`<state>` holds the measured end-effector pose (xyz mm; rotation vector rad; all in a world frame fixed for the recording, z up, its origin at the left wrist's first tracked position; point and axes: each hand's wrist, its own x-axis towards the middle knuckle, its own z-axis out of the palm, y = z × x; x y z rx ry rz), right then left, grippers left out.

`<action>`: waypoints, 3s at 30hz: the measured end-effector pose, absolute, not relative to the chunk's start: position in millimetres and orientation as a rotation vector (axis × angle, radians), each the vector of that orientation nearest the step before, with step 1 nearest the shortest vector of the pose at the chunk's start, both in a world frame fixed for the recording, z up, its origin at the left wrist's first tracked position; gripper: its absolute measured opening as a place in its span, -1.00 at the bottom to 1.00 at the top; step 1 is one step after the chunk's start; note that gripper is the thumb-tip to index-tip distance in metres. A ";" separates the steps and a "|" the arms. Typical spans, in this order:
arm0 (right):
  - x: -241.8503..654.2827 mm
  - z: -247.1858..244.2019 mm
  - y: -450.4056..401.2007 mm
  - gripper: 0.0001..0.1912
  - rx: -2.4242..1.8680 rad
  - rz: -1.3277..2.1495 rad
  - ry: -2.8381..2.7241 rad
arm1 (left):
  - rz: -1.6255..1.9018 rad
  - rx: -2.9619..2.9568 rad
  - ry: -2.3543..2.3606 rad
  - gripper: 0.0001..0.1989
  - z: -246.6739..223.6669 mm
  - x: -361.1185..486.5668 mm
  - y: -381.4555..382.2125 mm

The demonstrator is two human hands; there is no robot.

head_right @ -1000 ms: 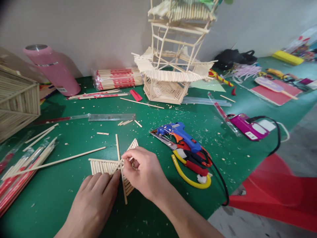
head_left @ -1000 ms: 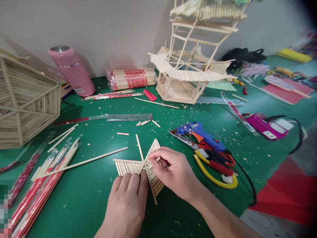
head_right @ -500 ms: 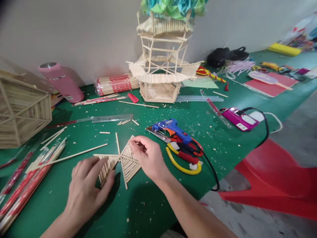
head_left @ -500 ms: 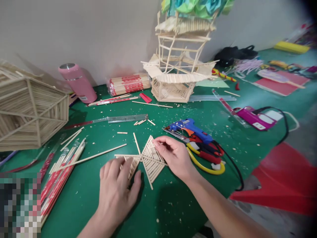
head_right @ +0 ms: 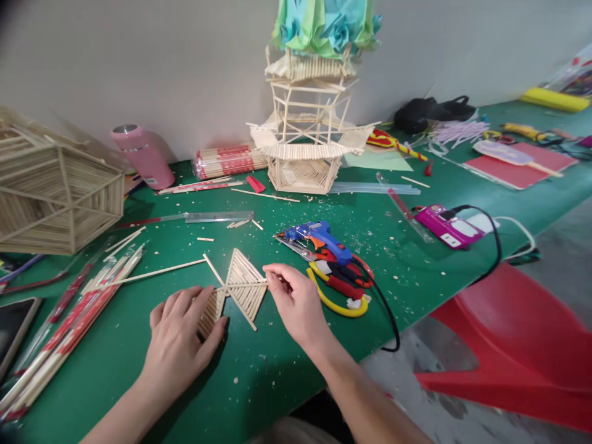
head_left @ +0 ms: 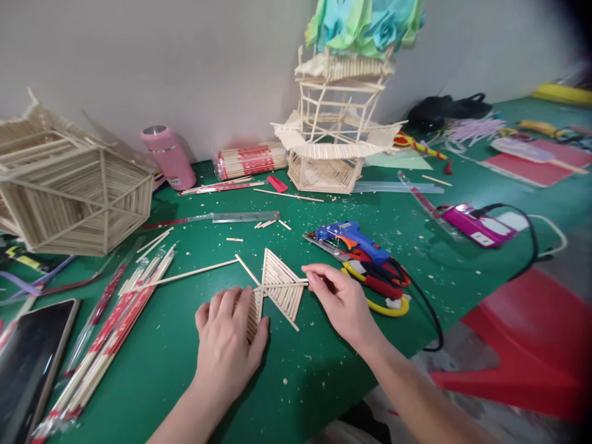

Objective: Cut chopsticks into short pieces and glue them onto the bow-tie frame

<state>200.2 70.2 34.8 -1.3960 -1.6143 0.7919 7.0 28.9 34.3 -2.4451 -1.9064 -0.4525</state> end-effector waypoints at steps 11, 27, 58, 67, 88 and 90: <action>182.9 45.6 69.4 -0.83 -1.287 0.775 -1.771 | -0.471 -2.441 -2.033 -0.81 44.4 14.2 44.4; 170.2 33.9 80.1 -0.79 -1.217 0.852 -1.810 | -0.671 -2.606 -1.930 -0.94 28.6 19.1 55.1; 172.5 33.1 78.3 -0.80 -1.248 0.915 -1.754 | -0.630 -2.662 -1.863 -0.87 24.8 12.6 56.4; 171.8 33.1 79.4 -0.80 -1.222 0.887 -1.762 | -0.624 -2.667 -1.858 -0.84 24.5 12.0 56.3; 171.3 30.8 79.0 -0.81 -1.226 0.874 -1.779 | -0.639 -2.656 -1.846 -0.84 25.6 13.4 57.0; 171.3 30.9 78.7 -0.81 -1.225 0.877 -1.782 | -0.639 -2.653 -1.849 -0.84 25.7 13.6 57.0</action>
